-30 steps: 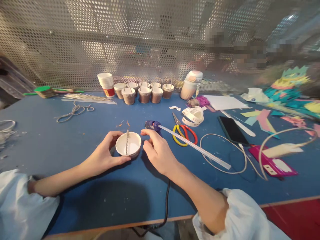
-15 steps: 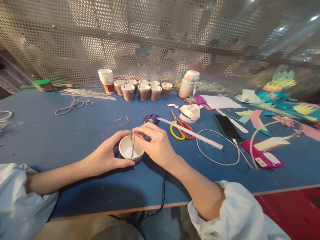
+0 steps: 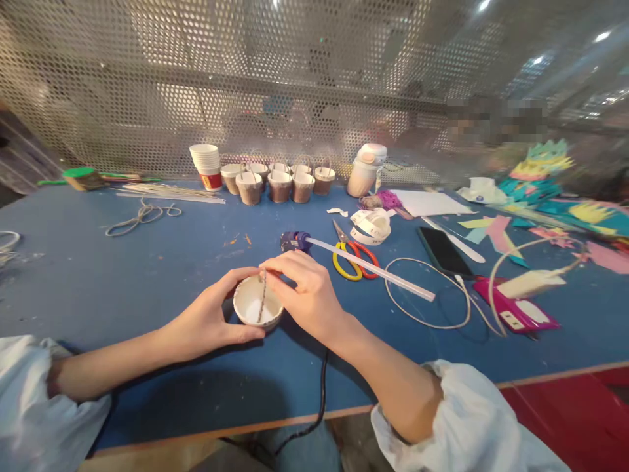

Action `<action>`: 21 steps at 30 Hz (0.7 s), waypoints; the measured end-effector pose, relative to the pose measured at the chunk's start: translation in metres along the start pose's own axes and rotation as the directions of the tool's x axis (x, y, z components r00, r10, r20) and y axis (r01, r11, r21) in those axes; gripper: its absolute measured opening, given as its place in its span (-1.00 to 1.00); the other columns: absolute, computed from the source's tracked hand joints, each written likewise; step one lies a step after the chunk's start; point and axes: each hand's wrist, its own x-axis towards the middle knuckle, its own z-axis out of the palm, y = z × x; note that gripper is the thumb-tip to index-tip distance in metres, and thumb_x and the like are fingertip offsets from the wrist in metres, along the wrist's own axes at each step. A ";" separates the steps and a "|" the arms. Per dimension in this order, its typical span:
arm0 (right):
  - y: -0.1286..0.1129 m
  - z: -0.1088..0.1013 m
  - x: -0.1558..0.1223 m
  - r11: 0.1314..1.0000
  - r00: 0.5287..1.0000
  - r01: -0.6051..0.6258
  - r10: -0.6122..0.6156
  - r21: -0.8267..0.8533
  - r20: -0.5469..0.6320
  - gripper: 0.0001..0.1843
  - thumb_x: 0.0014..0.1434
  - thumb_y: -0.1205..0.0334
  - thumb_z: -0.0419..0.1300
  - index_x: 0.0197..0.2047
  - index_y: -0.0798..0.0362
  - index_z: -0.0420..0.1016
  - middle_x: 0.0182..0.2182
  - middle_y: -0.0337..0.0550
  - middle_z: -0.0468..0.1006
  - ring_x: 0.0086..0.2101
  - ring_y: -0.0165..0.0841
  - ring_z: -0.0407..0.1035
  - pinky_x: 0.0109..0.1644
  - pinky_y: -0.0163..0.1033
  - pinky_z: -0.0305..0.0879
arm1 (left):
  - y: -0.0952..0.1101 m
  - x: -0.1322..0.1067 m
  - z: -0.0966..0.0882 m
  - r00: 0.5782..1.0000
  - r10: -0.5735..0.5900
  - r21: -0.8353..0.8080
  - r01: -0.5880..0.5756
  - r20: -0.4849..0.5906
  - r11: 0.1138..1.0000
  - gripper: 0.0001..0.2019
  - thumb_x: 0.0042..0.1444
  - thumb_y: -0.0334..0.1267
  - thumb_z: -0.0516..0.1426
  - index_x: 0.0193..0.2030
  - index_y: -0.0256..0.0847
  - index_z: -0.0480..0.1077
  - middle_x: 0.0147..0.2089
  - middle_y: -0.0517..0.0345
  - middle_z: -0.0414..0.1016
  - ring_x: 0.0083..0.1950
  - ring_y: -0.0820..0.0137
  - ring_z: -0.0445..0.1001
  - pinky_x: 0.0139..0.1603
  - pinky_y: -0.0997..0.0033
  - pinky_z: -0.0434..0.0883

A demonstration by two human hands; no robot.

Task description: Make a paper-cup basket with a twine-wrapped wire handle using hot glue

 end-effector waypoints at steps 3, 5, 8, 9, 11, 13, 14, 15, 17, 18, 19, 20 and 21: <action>0.001 0.000 0.000 1.000 1.000 0.013 -0.012 -0.015 0.009 -0.86 0.21 0.38 0.16 -0.25 0.00 0.53 -0.36 -0.20 0.58 -0.33 -0.37 0.44 -0.19 -0.22 0.40 | 0.000 -0.001 -0.003 1.000 0.026 -0.044 -0.026 0.006 0.999 -0.32 -0.11 -0.05 0.33 0.15 -0.14 0.22 0.08 0.02 0.41 0.04 0.20 0.42 0.06 0.26 0.37; 0.001 0.000 -0.001 1.000 1.000 0.015 -0.014 -0.011 0.017 -0.86 0.21 0.37 0.16 -0.24 -0.01 0.53 -0.36 -0.20 0.58 -0.32 -0.36 0.44 -0.19 -0.21 0.41 | 0.001 0.001 -0.007 0.998 0.062 -0.054 -0.063 -0.021 0.997 -0.54 0.08 -0.04 0.20 0.10 -0.15 0.30 0.03 0.03 0.44 0.02 0.23 0.43 0.04 0.27 0.37; 0.002 0.001 -0.001 1.000 1.000 0.026 -0.026 -0.001 0.011 -0.86 0.21 0.38 0.16 -0.24 -0.01 0.53 -0.34 -0.18 0.58 -0.31 -0.36 0.44 -0.19 -0.21 0.41 | 0.006 0.008 -0.012 0.988 0.076 -0.016 -0.078 -0.135 0.997 -0.74 0.26 -0.18 -0.01 -0.04 -0.17 0.43 -0.05 0.05 0.47 -0.03 0.30 0.45 0.03 0.31 0.36; 0.002 0.002 -0.001 1.000 1.000 0.029 -0.029 -0.003 0.007 -0.86 0.21 0.38 0.16 -0.23 -0.01 0.53 -0.33 -0.17 0.57 -0.31 -0.36 0.44 -0.18 -0.20 0.41 | 0.008 0.011 -0.013 0.983 0.077 0.000 -0.078 -0.167 0.997 -0.76 0.25 -0.22 0.00 -0.08 -0.18 0.45 -0.08 0.06 0.48 -0.06 0.33 0.46 0.00 0.33 0.37; 0.003 0.003 0.000 0.999 0.999 0.032 -0.033 -0.010 -0.003 -0.86 0.21 0.37 0.16 -0.23 0.00 0.54 -0.34 -0.16 0.57 -0.31 -0.35 0.44 -0.17 -0.19 0.41 | 0.011 0.017 -0.015 0.978 0.089 0.031 -0.085 -0.189 0.996 -0.83 0.19 -0.27 0.08 -0.14 -0.20 0.47 -0.17 0.09 0.49 -0.16 0.38 0.46 -0.11 0.38 0.39; 0.003 0.005 0.001 0.999 0.999 0.037 -0.037 -0.019 -0.014 -0.86 0.22 0.36 0.15 -0.23 0.00 0.54 -0.35 -0.16 0.57 -0.31 -0.35 0.43 -0.16 -0.18 0.40 | 0.013 0.023 -0.015 0.976 0.118 0.070 -0.107 -0.182 0.992 -0.88 0.14 -0.31 0.12 -0.23 -0.21 0.48 -0.26 0.13 0.49 -0.25 0.42 0.45 -0.19 0.42 0.39; 0.002 0.006 0.002 0.999 0.999 0.039 -0.039 -0.021 -0.015 -0.86 0.22 0.35 0.15 -0.23 0.01 0.54 -0.35 -0.15 0.56 -0.31 -0.36 0.43 -0.16 -0.18 0.40 | 0.014 0.025 -0.015 0.974 0.133 0.091 -0.118 -0.182 0.989 -0.91 0.13 -0.33 0.13 -0.27 -0.22 0.48 -0.29 0.14 0.48 -0.28 0.43 0.44 -0.22 0.43 0.38; 0.002 0.006 0.002 0.999 0.999 0.039 -0.039 -0.022 -0.014 -0.85 0.23 0.35 0.14 -0.22 0.02 0.54 -0.35 -0.15 0.56 -0.31 -0.36 0.43 -0.15 -0.19 0.40 | 0.014 0.027 -0.014 0.971 0.147 0.110 -0.128 -0.187 0.986 -0.92 0.12 -0.34 0.14 -0.31 -0.22 0.47 -0.32 0.15 0.48 -0.30 0.44 0.43 -0.25 0.44 0.37; -0.001 0.004 0.002 1.000 1.000 0.021 -0.021 -0.024 -0.005 -0.83 0.23 0.34 0.14 -0.15 0.03 0.53 -0.33 -0.15 0.55 -0.29 -0.36 0.43 -0.15 -0.20 0.39 | 0.012 0.029 -0.014 0.964 0.175 0.139 -0.149 -0.201 0.979 -0.92 0.11 -0.37 0.13 -0.37 -0.23 0.45 -0.35 0.16 0.47 -0.31 0.45 0.42 -0.28 0.45 0.36; -0.002 0.000 0.001 1.000 1.000 0.000 0.000 -0.024 0.001 -0.81 0.23 0.33 0.14 -0.11 0.03 0.51 -0.31 -0.14 0.55 -0.29 -0.36 0.43 -0.16 -0.21 0.39 | 0.010 0.030 -0.014 0.960 0.187 0.150 -0.157 -0.208 0.976 -0.92 0.11 -0.38 0.13 -0.38 -0.23 0.45 -0.36 0.16 0.47 -0.31 0.45 0.42 -0.29 0.46 0.35; -0.004 -0.005 0.000 0.999 1.000 -0.028 0.028 -0.028 0.010 -0.79 0.23 0.32 0.14 -0.07 0.04 0.50 -0.30 -0.14 0.54 -0.29 -0.37 0.43 -0.16 -0.23 0.39 | 0.008 0.029 -0.014 0.956 0.195 0.160 -0.162 -0.217 0.974 -0.91 0.11 -0.39 0.12 -0.38 -0.22 0.44 -0.35 0.16 0.47 -0.31 0.44 0.43 -0.28 0.46 0.35; -0.005 -0.011 -0.003 0.998 0.998 -0.057 0.058 -0.037 0.023 -0.77 0.22 0.31 0.15 -0.04 0.05 0.48 -0.28 -0.14 0.54 -0.31 -0.38 0.43 -0.17 -0.24 0.38 | 0.007 0.029 -0.014 0.952 0.204 0.169 -0.168 -0.226 0.971 -0.91 0.11 -0.40 0.12 -0.37 -0.22 0.44 -0.34 0.16 0.47 -0.30 0.44 0.43 -0.27 0.45 0.36; -0.005 -0.019 -0.006 0.995 0.995 -0.086 0.088 -0.055 0.050 -0.77 0.22 0.30 0.15 -0.05 0.06 0.48 -0.28 -0.14 0.53 -0.34 -0.40 0.43 -0.19 -0.26 0.38 | 0.005 0.028 -0.014 0.948 0.215 0.180 -0.175 -0.235 0.968 -0.91 0.12 -0.40 0.11 -0.37 -0.22 0.43 -0.34 0.16 0.46 -0.30 0.45 0.43 -0.26 0.45 0.36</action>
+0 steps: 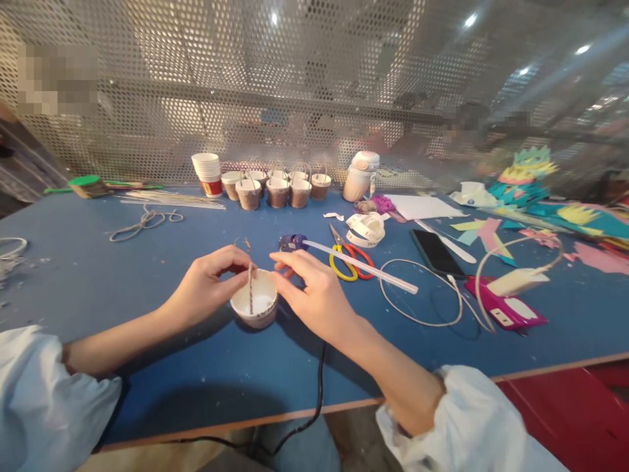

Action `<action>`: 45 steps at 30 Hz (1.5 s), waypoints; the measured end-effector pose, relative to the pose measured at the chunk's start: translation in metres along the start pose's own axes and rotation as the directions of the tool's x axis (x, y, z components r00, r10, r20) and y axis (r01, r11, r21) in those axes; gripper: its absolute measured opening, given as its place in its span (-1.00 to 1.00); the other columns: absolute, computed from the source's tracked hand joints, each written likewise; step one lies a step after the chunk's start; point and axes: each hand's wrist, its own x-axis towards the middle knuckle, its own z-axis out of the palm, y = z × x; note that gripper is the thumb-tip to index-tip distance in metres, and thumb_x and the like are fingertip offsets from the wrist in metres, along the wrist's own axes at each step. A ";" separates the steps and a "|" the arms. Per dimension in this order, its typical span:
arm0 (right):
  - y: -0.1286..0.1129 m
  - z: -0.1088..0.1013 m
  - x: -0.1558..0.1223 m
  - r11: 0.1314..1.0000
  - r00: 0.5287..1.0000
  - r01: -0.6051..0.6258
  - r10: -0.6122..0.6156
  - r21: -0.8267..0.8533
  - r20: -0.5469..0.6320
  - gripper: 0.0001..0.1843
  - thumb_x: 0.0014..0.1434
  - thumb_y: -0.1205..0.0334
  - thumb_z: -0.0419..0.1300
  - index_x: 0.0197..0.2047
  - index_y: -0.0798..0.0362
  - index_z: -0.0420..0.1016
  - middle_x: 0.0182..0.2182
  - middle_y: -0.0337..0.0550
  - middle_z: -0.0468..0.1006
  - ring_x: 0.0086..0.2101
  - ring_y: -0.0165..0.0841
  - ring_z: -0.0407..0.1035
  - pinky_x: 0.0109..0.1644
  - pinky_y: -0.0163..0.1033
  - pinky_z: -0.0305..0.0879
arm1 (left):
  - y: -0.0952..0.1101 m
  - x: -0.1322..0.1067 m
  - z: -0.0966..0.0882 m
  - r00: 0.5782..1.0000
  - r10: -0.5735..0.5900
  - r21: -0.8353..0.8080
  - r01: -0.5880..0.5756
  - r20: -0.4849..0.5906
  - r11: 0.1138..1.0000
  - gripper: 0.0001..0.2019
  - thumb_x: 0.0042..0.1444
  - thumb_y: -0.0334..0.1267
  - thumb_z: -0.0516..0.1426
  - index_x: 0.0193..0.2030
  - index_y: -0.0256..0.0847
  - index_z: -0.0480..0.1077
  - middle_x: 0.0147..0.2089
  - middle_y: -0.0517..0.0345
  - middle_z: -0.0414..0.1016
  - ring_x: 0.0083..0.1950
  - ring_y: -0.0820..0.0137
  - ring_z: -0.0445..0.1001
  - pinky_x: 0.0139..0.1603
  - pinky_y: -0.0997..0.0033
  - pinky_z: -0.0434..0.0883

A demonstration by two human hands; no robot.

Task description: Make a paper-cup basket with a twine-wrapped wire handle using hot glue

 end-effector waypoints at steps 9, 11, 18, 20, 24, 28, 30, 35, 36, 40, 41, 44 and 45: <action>0.058 -0.041 -0.007 0.819 0.847 -0.423 0.509 -0.388 0.151 -0.63 0.13 -0.03 0.17 -0.13 0.08 0.46 -0.34 -0.09 0.56 -0.34 -0.25 0.46 -0.25 -0.18 0.36 | 0.002 -0.003 -0.003 1.000 0.012 0.044 -0.011 -0.018 0.999 -0.91 0.15 -0.38 0.10 -0.36 -0.20 0.40 -0.39 0.21 0.47 -0.37 0.49 0.41 -0.31 0.49 0.34; 0.068 -0.031 0.006 0.826 0.838 -0.435 0.517 -0.358 0.173 -0.61 0.11 -0.02 0.19 -0.09 0.08 0.45 -0.27 -0.06 0.57 -0.27 -0.22 0.47 -0.15 -0.15 0.36 | 0.001 -0.002 -0.003 1.000 0.004 0.036 -0.003 -0.017 0.999 -0.91 0.15 -0.37 0.11 -0.36 -0.20 0.41 -0.39 0.21 0.47 -0.36 0.48 0.41 -0.31 0.48 0.34; 0.067 0.002 0.039 0.899 0.863 -0.392 0.433 -0.197 0.261 -0.81 0.11 0.15 0.16 -0.26 0.07 0.48 -0.37 -0.15 0.58 -0.32 -0.24 0.43 -0.22 -0.20 0.32 | -0.006 -0.001 -0.003 0.997 0.072 -0.014 -0.072 0.012 0.997 -0.93 0.16 -0.35 0.14 -0.32 -0.20 0.45 -0.30 0.12 0.50 -0.25 0.42 0.45 -0.17 0.39 0.39; 0.066 0.003 0.037 0.863 0.837 -0.478 0.503 -0.161 0.213 -0.84 0.08 0.18 0.16 -0.33 0.08 0.48 -0.43 -0.19 0.56 -0.35 -0.26 0.42 -0.28 -0.23 0.31 | -0.007 0.000 -0.004 0.998 0.051 -0.005 -0.051 0.027 0.999 -0.94 0.16 -0.35 0.14 -0.30 -0.20 0.45 -0.32 0.14 0.51 -0.28 0.44 0.44 -0.21 0.41 0.38; 0.057 -0.011 0.027 0.819 0.812 -0.573 0.565 0.019 0.146 -0.85 0.04 0.18 0.18 -0.46 0.07 0.45 -0.48 -0.18 0.55 -0.40 -0.31 0.44 -0.35 -0.28 0.33 | -0.009 0.003 -0.007 0.999 0.003 0.011 -0.004 0.040 1.000 -0.94 0.15 -0.34 0.15 -0.31 -0.20 0.46 -0.32 0.14 0.52 -0.29 0.44 0.45 -0.24 0.43 0.39; 0.024 -0.035 0.015 0.715 0.805 -0.592 0.510 0.371 0.302 -0.82 0.11 0.14 0.14 -0.36 0.09 0.44 -0.51 -0.13 0.57 -0.50 -0.32 0.48 -0.39 -0.26 0.40 | -0.008 0.006 -0.010 0.998 -0.045 -0.003 0.045 0.048 0.999 -0.93 0.13 -0.32 0.16 -0.34 -0.20 0.47 -0.32 0.13 0.53 -0.29 0.42 0.46 -0.24 0.43 0.41; 0.006 -0.045 0.009 0.724 0.796 -0.600 0.501 0.339 0.340 -0.79 0.13 0.13 0.12 -0.41 0.08 0.45 -0.62 -0.18 0.53 -0.58 -0.35 0.44 -0.46 -0.28 0.36 | -0.006 0.006 -0.010 0.998 -0.059 -0.006 0.059 0.038 0.998 -0.93 0.12 -0.30 0.17 -0.35 -0.20 0.47 -0.33 0.12 0.54 -0.29 0.41 0.47 -0.26 0.43 0.42; -0.015 -0.052 -0.003 0.796 0.813 -0.557 0.464 0.238 0.352 -0.75 0.16 0.15 0.09 -0.46 0.04 0.47 -0.74 -0.27 0.44 -0.63 -0.39 0.37 -0.54 -0.32 0.25 | -0.002 0.001 -0.007 0.996 -0.077 0.017 0.078 -0.038 0.997 -0.92 0.11 -0.30 0.16 -0.36 -0.21 0.47 -0.35 0.14 0.55 -0.34 0.45 0.47 -0.30 0.47 0.42; -0.015 -0.051 -0.005 0.798 0.812 -0.553 0.453 0.239 0.367 -0.74 0.17 0.15 0.08 -0.47 0.04 0.47 -0.74 -0.28 0.44 -0.64 -0.40 0.36 -0.52 -0.32 0.25 | -0.001 0.000 -0.006 0.996 -0.078 0.026 0.079 -0.053 0.997 -0.93 0.11 -0.31 0.16 -0.35 -0.21 0.47 -0.35 0.14 0.54 -0.35 0.46 0.47 -0.31 0.48 0.42; -0.015 -0.044 -0.013 0.808 0.781 -0.558 0.436 0.189 0.447 -0.61 0.22 0.15 0.05 -0.61 0.01 0.42 -0.72 -0.25 0.46 -0.59 -0.39 0.40 -0.48 -0.31 0.29 | 0.002 -0.005 -0.002 0.993 -0.064 0.085 0.073 -0.099 0.994 -0.93 0.12 -0.33 0.15 -0.35 -0.21 0.45 -0.36 0.17 0.53 -0.36 0.48 0.45 -0.34 0.50 0.39; -0.016 -0.042 -0.015 0.816 0.781 -0.551 0.430 0.174 0.454 -0.57 0.22 0.16 0.04 -0.66 0.01 0.38 -0.71 -0.25 0.47 -0.57 -0.38 0.41 -0.49 -0.32 0.29 | 0.003 -0.005 -0.001 0.993 -0.055 0.102 0.065 -0.105 0.993 -0.93 0.13 -0.33 0.15 -0.35 -0.21 0.45 -0.36 0.18 0.52 -0.37 0.49 0.44 -0.35 0.51 0.38; -0.017 -0.041 -0.019 0.839 0.799 -0.522 0.418 0.154 0.434 -0.54 0.21 0.17 0.04 -0.72 0.00 0.33 -0.68 -0.24 0.50 -0.55 -0.38 0.43 -0.54 -0.33 0.25 | 0.006 -0.006 0.000 0.993 -0.017 0.144 0.034 -0.113 0.989 -0.93 0.14 -0.36 0.14 -0.35 -0.21 0.44 -0.38 0.20 0.50 -0.37 0.51 0.42 -0.36 0.53 0.35; -0.018 -0.041 -0.019 0.841 0.805 -0.517 0.414 0.161 0.424 -0.54 0.21 0.16 0.04 -0.71 0.00 0.33 -0.67 -0.24 0.50 -0.56 -0.38 0.42 -0.56 -0.34 0.23 | 0.007 -0.006 0.001 0.993 -0.009 0.154 0.027 -0.115 0.988 -0.93 0.14 -0.37 0.13 -0.35 -0.21 0.43 -0.38 0.20 0.49 -0.37 0.51 0.41 -0.37 0.53 0.35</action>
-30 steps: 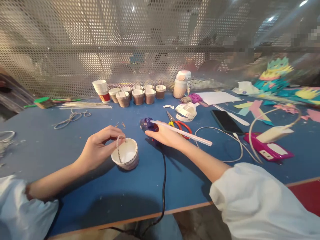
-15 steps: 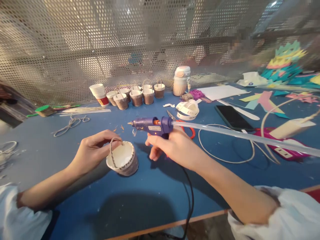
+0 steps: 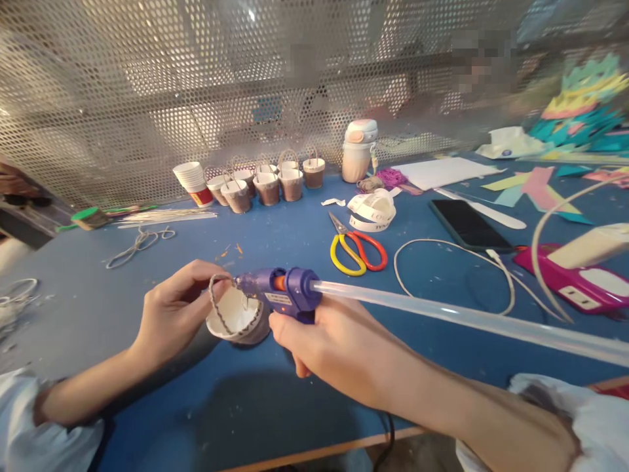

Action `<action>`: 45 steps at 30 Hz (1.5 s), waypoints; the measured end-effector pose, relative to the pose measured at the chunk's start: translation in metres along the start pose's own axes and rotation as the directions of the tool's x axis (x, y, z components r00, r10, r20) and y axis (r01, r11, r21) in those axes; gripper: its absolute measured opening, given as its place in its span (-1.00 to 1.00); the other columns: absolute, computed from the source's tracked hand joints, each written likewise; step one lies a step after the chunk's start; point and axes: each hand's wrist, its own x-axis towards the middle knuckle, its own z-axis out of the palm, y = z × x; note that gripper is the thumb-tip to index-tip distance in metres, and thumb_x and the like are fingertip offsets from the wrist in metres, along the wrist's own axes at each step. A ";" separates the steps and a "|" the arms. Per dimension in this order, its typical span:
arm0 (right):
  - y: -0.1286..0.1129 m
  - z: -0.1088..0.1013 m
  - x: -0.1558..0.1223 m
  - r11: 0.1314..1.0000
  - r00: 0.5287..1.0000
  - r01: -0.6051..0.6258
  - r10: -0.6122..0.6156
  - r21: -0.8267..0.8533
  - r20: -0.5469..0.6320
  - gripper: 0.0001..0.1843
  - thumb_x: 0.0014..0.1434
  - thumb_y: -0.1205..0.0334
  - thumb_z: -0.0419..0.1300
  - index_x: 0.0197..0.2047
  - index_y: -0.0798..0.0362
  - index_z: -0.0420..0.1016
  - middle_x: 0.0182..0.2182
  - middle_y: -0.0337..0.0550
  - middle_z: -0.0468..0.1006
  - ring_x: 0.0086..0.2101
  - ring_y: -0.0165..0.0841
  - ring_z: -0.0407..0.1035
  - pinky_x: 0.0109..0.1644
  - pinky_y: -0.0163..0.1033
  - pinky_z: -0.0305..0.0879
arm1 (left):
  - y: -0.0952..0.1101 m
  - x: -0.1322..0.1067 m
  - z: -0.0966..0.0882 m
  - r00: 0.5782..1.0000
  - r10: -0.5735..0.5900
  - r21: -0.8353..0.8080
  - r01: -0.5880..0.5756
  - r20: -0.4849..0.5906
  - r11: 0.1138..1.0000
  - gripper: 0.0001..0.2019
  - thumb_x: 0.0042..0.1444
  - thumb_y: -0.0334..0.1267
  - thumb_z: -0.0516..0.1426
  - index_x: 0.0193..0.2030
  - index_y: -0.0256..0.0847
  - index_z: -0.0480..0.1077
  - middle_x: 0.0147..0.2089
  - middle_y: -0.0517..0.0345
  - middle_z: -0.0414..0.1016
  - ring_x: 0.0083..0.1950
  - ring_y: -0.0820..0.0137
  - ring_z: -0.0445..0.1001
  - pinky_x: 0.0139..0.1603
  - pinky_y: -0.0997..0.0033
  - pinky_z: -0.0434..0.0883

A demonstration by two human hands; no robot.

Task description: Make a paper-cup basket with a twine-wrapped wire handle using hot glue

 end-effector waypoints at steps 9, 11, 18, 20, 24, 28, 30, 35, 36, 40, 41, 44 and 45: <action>-0.007 -0.001 0.006 0.874 0.985 -0.164 0.117 0.457 0.129 -0.73 0.14 0.10 0.06 -0.50 0.05 0.40 -0.80 -0.31 0.36 -0.72 -0.43 0.27 -0.55 -0.32 0.21 | 0.004 -0.004 0.003 0.999 -0.033 0.006 0.033 -0.028 0.999 -0.94 0.15 -0.38 0.12 -0.34 -0.21 0.40 -0.37 0.20 0.46 -0.38 0.52 0.41 -0.38 0.54 0.37; -0.006 0.001 0.009 0.825 0.973 -0.222 0.156 0.520 0.167 -0.72 0.14 0.10 0.05 -0.50 0.06 0.40 -0.81 -0.30 0.34 -0.73 -0.43 0.25 -0.55 -0.31 0.20 | 0.005 -0.005 0.003 0.999 -0.028 0.015 0.028 -0.038 0.999 -0.94 0.14 -0.38 0.12 -0.33 -0.21 0.40 -0.37 0.20 0.46 -0.39 0.52 0.41 -0.38 0.54 0.38; -0.003 0.005 0.007 0.924 0.974 -0.221 0.194 0.313 0.117 -0.73 0.17 0.13 0.02 -0.48 0.05 0.39 -0.79 -0.29 0.39 -0.66 -0.41 0.31 -0.50 -0.33 0.20 | 0.005 -0.008 0.000 0.999 0.033 0.033 -0.032 -0.040 0.999 -0.92 0.15 -0.42 0.10 -0.33 -0.21 0.39 -0.36 0.20 0.45 -0.37 0.52 0.39 -0.37 0.54 0.37; -0.002 0.005 0.004 0.970 0.984 -0.174 0.164 0.171 0.071 -0.71 0.18 0.14 0.04 -0.52 0.03 0.38 -0.77 -0.28 0.41 -0.63 -0.40 0.34 -0.50 -0.33 0.20 | 0.004 -0.009 0.000 0.999 0.036 0.046 -0.034 -0.035 0.998 -0.92 0.16 -0.42 0.10 -0.32 -0.21 0.39 -0.37 0.21 0.45 -0.38 0.53 0.39 -0.38 0.56 0.36; -0.002 0.010 -0.001 0.994 0.994 -0.105 0.104 -0.023 -0.043 -0.62 0.16 0.14 0.09 -0.66 0.01 0.31 -0.70 -0.29 0.42 -0.65 -0.42 0.32 -0.58 -0.34 0.16 | 0.003 -0.010 0.000 0.999 0.025 0.081 -0.023 -0.022 0.996 -0.92 0.17 -0.42 0.10 -0.29 -0.20 0.41 -0.36 0.22 0.47 -0.39 0.54 0.39 -0.37 0.57 0.35; -0.001 0.014 0.000 0.996 0.994 -0.049 0.041 -0.072 -0.105 -0.71 0.16 0.18 0.11 -0.59 -0.01 0.39 -0.75 -0.35 0.32 -0.68 -0.43 0.26 -0.62 -0.35 0.14 | 0.002 -0.009 -0.001 0.999 0.040 0.099 -0.037 -0.023 0.994 -0.90 0.18 -0.42 0.09 -0.28 -0.19 0.42 -0.35 0.21 0.49 -0.37 0.52 0.42 -0.36 0.54 0.35; 0.001 0.015 0.001 0.996 0.994 -0.005 -0.005 -0.092 -0.105 -0.68 0.18 0.17 0.10 -0.59 -0.02 0.40 -0.77 -0.35 0.30 -0.67 -0.42 0.27 -0.61 -0.35 0.15 | 0.001 -0.009 -0.001 0.998 0.059 0.092 -0.057 -0.020 0.994 -0.90 0.19 -0.40 0.09 -0.28 -0.18 0.43 -0.33 0.19 0.50 -0.34 0.50 0.43 -0.33 0.51 0.36; 0.008 0.015 0.002 0.992 0.994 0.084 -0.090 -0.095 -0.063 -0.52 0.25 0.15 0.07 -0.72 -0.03 0.32 -0.77 -0.32 0.32 -0.59 -0.39 0.34 -0.50 -0.33 0.22 | -0.001 -0.007 -0.002 0.994 0.099 0.053 -0.097 -0.036 0.994 -0.91 0.17 -0.37 0.11 -0.30 -0.17 0.44 -0.35 0.18 0.49 -0.34 0.47 0.43 -0.33 0.48 0.37; 0.008 0.015 0.002 0.992 0.993 0.088 -0.094 -0.093 -0.065 -0.51 0.25 0.15 0.07 -0.72 -0.03 0.31 -0.78 -0.31 0.31 -0.58 -0.38 0.35 -0.47 -0.32 0.24 | -0.001 -0.007 -0.002 0.995 0.098 0.053 -0.096 -0.036 0.994 -0.91 0.17 -0.37 0.12 -0.31 -0.17 0.44 -0.37 0.18 0.49 -0.36 0.47 0.43 -0.34 0.48 0.37; 0.007 0.018 0.000 0.994 0.996 0.019 -0.029 -0.109 -0.086 -0.58 0.24 0.10 0.08 -0.64 -0.04 0.39 -0.77 -0.31 0.30 -0.61 -0.38 0.32 -0.52 -0.32 0.22 | -0.002 -0.005 -0.003 0.995 0.094 0.054 -0.093 -0.029 0.994 -0.92 0.16 -0.36 0.13 -0.32 -0.16 0.45 -0.37 0.19 0.52 -0.38 0.48 0.43 -0.35 0.49 0.37; 0.006 0.018 0.000 0.993 0.995 -0.008 -0.003 -0.114 -0.096 -0.62 0.23 0.09 0.08 -0.59 -0.05 0.43 -0.75 -0.31 0.31 -0.62 -0.38 0.31 -0.55 -0.32 0.21 | -0.003 -0.005 -0.004 0.995 0.096 0.050 -0.095 -0.027 0.994 -0.93 0.16 -0.35 0.14 -0.31 -0.16 0.45 -0.36 0.19 0.52 -0.38 0.48 0.44 -0.35 0.49 0.37; 0.007 0.019 -0.002 0.992 0.991 -0.047 0.032 -0.117 -0.129 -0.74 0.21 0.07 0.10 -0.41 -0.05 0.51 -0.69 -0.29 0.34 -0.65 -0.40 0.28 -0.63 -0.33 0.17 | -0.003 -0.005 -0.005 0.996 0.089 0.042 -0.089 -0.007 0.995 -0.93 0.17 -0.33 0.14 -0.30 -0.16 0.46 -0.35 0.18 0.53 -0.36 0.46 0.45 -0.32 0.46 0.38; 0.007 0.020 -0.002 0.992 0.990 -0.043 0.026 -0.117 -0.139 -0.76 0.21 0.07 0.10 -0.37 -0.06 0.52 -0.67 -0.29 0.36 -0.66 -0.40 0.28 -0.64 -0.33 0.16 | -0.004 -0.005 -0.005 0.996 0.087 0.041 -0.087 0.001 0.995 -0.93 0.17 -0.33 0.14 -0.30 -0.16 0.46 -0.34 0.17 0.53 -0.35 0.46 0.46 -0.31 0.46 0.39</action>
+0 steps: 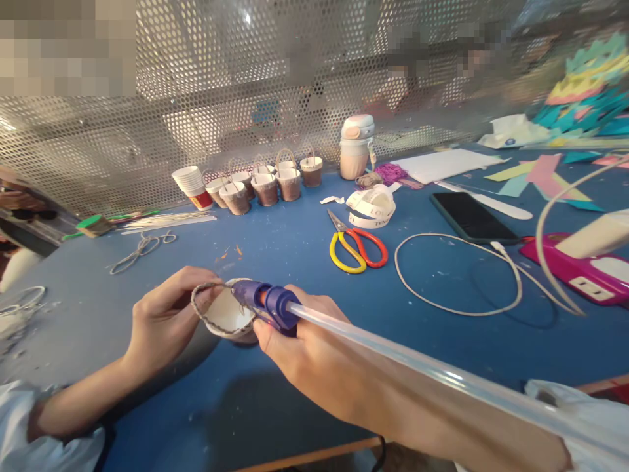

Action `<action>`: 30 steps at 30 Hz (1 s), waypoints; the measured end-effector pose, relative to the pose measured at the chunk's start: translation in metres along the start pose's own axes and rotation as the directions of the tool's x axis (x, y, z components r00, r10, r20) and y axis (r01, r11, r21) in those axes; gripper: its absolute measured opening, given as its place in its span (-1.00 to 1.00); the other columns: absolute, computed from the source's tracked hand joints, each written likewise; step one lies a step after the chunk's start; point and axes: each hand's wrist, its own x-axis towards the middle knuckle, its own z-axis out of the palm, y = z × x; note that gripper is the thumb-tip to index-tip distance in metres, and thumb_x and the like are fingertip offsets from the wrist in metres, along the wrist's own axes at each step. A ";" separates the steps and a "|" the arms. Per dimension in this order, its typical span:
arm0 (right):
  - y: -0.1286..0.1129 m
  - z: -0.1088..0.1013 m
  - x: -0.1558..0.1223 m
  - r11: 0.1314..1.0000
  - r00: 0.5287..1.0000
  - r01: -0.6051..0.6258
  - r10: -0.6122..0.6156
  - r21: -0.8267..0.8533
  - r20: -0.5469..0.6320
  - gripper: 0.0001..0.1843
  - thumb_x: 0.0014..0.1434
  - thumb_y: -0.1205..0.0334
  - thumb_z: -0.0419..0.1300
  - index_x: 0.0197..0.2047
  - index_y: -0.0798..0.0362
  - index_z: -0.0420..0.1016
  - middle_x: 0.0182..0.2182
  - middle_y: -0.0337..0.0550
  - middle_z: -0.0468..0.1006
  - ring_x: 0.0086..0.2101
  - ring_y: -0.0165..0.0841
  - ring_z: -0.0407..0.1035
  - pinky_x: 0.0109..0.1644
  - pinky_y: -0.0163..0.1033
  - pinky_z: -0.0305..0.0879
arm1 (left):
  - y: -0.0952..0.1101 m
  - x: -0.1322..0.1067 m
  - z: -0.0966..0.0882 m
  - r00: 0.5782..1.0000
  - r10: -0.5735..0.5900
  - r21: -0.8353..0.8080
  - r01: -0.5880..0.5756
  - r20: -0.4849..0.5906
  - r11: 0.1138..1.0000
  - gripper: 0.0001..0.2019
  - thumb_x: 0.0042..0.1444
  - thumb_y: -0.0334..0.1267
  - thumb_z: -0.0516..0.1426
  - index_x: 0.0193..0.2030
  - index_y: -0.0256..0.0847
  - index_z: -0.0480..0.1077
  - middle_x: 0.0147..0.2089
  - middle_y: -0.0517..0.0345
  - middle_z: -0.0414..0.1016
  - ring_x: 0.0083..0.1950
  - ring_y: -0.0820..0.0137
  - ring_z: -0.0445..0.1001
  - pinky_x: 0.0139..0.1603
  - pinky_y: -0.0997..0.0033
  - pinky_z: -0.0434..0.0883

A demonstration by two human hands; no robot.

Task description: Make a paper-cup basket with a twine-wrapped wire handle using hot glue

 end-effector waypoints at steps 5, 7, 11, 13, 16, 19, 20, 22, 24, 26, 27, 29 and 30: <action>-0.001 0.000 0.000 0.999 1.000 -0.019 0.019 0.035 0.010 -0.78 0.20 0.06 0.12 -0.36 -0.06 0.52 -0.68 -0.29 0.34 -0.66 -0.40 0.28 -0.62 -0.33 0.17 | -0.001 0.001 -0.002 0.999 0.020 0.010 -0.020 0.030 1.000 -0.91 0.19 -0.32 0.12 -0.29 -0.18 0.45 -0.32 0.14 0.52 -0.31 0.45 0.47 -0.28 0.46 0.39; -0.005 -0.001 0.000 0.996 0.996 -0.081 0.079 0.035 0.044 -0.73 0.21 0.04 0.09 -0.39 -0.04 0.51 -0.68 -0.29 0.33 -0.63 -0.39 0.29 -0.57 -0.32 0.20 | -0.002 0.001 -0.003 0.999 0.028 0.011 -0.028 0.044 1.000 -0.90 0.20 -0.32 0.11 -0.29 -0.19 0.45 -0.31 0.13 0.52 -0.30 0.44 0.48 -0.27 0.46 0.39; -0.014 -0.003 0.001 0.989 0.984 -0.149 0.147 0.012 0.098 -0.61 0.24 0.01 0.03 -0.51 0.00 0.48 -0.72 -0.30 0.32 -0.58 -0.37 0.31 -0.45 -0.30 0.23 | -0.004 0.002 -0.003 0.997 0.036 0.004 -0.036 0.066 0.999 -0.90 0.21 -0.33 0.10 -0.27 -0.20 0.45 -0.28 0.12 0.52 -0.28 0.43 0.48 -0.26 0.45 0.40; -0.015 -0.004 0.001 0.994 0.989 -0.103 0.100 0.023 0.105 -0.57 0.25 0.02 0.02 -0.56 0.00 0.45 -0.74 -0.30 0.30 -0.57 -0.36 0.31 -0.40 -0.30 0.24 | -0.004 0.002 -0.002 0.996 0.052 -0.003 -0.052 0.071 0.999 -0.90 0.21 -0.36 0.09 -0.28 -0.20 0.44 -0.28 0.13 0.51 -0.27 0.44 0.48 -0.25 0.46 0.39; -0.014 -0.007 0.002 0.998 0.990 -0.040 0.032 0.054 0.134 -0.56 0.26 0.03 0.01 -0.57 0.00 0.45 -0.75 -0.31 0.31 -0.58 -0.37 0.31 -0.38 -0.30 0.25 | -0.004 0.003 -0.002 0.994 0.075 -0.015 -0.074 0.075 0.997 -0.90 0.20 -0.38 0.09 -0.30 -0.20 0.43 -0.30 0.13 0.49 -0.27 0.45 0.47 -0.25 0.46 0.39; -0.015 -0.011 0.004 0.996 0.985 -0.039 0.025 0.078 0.169 -0.59 0.27 0.05 0.00 -0.51 0.00 0.47 -0.75 -0.31 0.33 -0.58 -0.37 0.32 -0.40 -0.31 0.25 | -0.004 0.003 -0.003 0.993 0.082 -0.029 -0.080 0.085 0.996 -0.90 0.20 -0.38 0.09 -0.30 -0.21 0.43 -0.30 0.12 0.47 -0.28 0.44 0.46 -0.26 0.46 0.38; -0.016 -0.011 0.004 0.996 0.985 -0.040 0.026 0.079 0.172 -0.60 0.27 0.06 0.00 -0.49 0.00 0.49 -0.75 -0.31 0.33 -0.57 -0.36 0.33 -0.39 -0.30 0.25 | -0.004 0.003 -0.003 0.992 0.087 -0.033 -0.084 0.089 0.996 -0.90 0.20 -0.38 0.09 -0.30 -0.21 0.43 -0.31 0.12 0.46 -0.28 0.45 0.45 -0.27 0.46 0.38; -0.017 -0.012 0.005 0.997 0.985 -0.036 0.023 0.075 0.170 -0.64 0.26 0.07 0.02 -0.46 0.00 0.50 -0.74 -0.31 0.33 -0.55 -0.34 0.35 -0.36 -0.29 0.26 | -0.004 0.004 -0.004 0.991 0.098 -0.039 -0.094 0.094 0.995 -0.89 0.20 -0.39 0.09 -0.31 -0.22 0.43 -0.32 0.12 0.45 -0.30 0.45 0.44 -0.30 0.47 0.38; -0.017 -0.011 0.005 0.997 0.989 -0.032 0.021 0.072 0.149 -0.65 0.25 0.07 0.03 -0.45 -0.01 0.51 -0.73 -0.30 0.34 -0.54 -0.32 0.36 -0.34 -0.28 0.27 | -0.004 0.005 -0.004 0.989 0.113 -0.048 -0.109 0.098 0.993 -0.89 0.20 -0.39 0.09 -0.32 -0.22 0.43 -0.33 0.12 0.45 -0.31 0.46 0.44 -0.32 0.48 0.37; -0.017 -0.009 0.005 0.997 0.992 -0.033 0.023 0.076 0.127 -0.67 0.23 0.06 0.04 -0.44 -0.01 0.51 -0.72 -0.29 0.36 -0.52 -0.31 0.36 -0.34 -0.28 0.27 | -0.005 0.006 -0.005 0.987 0.124 -0.057 -0.119 0.105 0.991 -0.89 0.20 -0.39 0.09 -0.31 -0.22 0.43 -0.33 0.13 0.46 -0.32 0.47 0.44 -0.33 0.49 0.37; -0.017 -0.009 0.005 0.996 0.992 -0.041 0.031 0.079 0.119 -0.68 0.22 0.06 0.05 -0.43 -0.01 0.51 -0.71 -0.29 0.37 -0.52 -0.31 0.37 -0.34 -0.28 0.27 | -0.006 0.006 -0.005 0.986 0.127 -0.061 -0.121 0.108 0.991 -0.89 0.20 -0.39 0.09 -0.31 -0.22 0.43 -0.33 0.12 0.46 -0.32 0.47 0.44 -0.33 0.49 0.37; -0.019 -0.008 0.005 0.994 0.991 -0.076 0.066 0.083 0.119 -0.71 0.21 0.08 0.06 -0.40 -0.01 0.52 -0.70 -0.30 0.37 -0.51 -0.32 0.36 -0.34 -0.29 0.27 | -0.007 0.007 -0.005 0.985 0.130 -0.065 -0.123 0.114 0.990 -0.89 0.20 -0.38 0.09 -0.30 -0.22 0.43 -0.33 0.12 0.46 -0.33 0.46 0.44 -0.34 0.48 0.37; -0.021 -0.009 0.004 0.991 0.989 -0.101 0.090 0.086 0.120 -0.73 0.20 0.08 0.06 -0.38 -0.01 0.52 -0.70 -0.31 0.36 -0.51 -0.33 0.35 -0.34 -0.29 0.26 | -0.008 0.007 -0.005 0.985 0.130 -0.067 -0.123 0.117 0.990 -0.89 0.21 -0.38 0.09 -0.30 -0.21 0.43 -0.34 0.12 0.46 -0.32 0.46 0.44 -0.34 0.48 0.37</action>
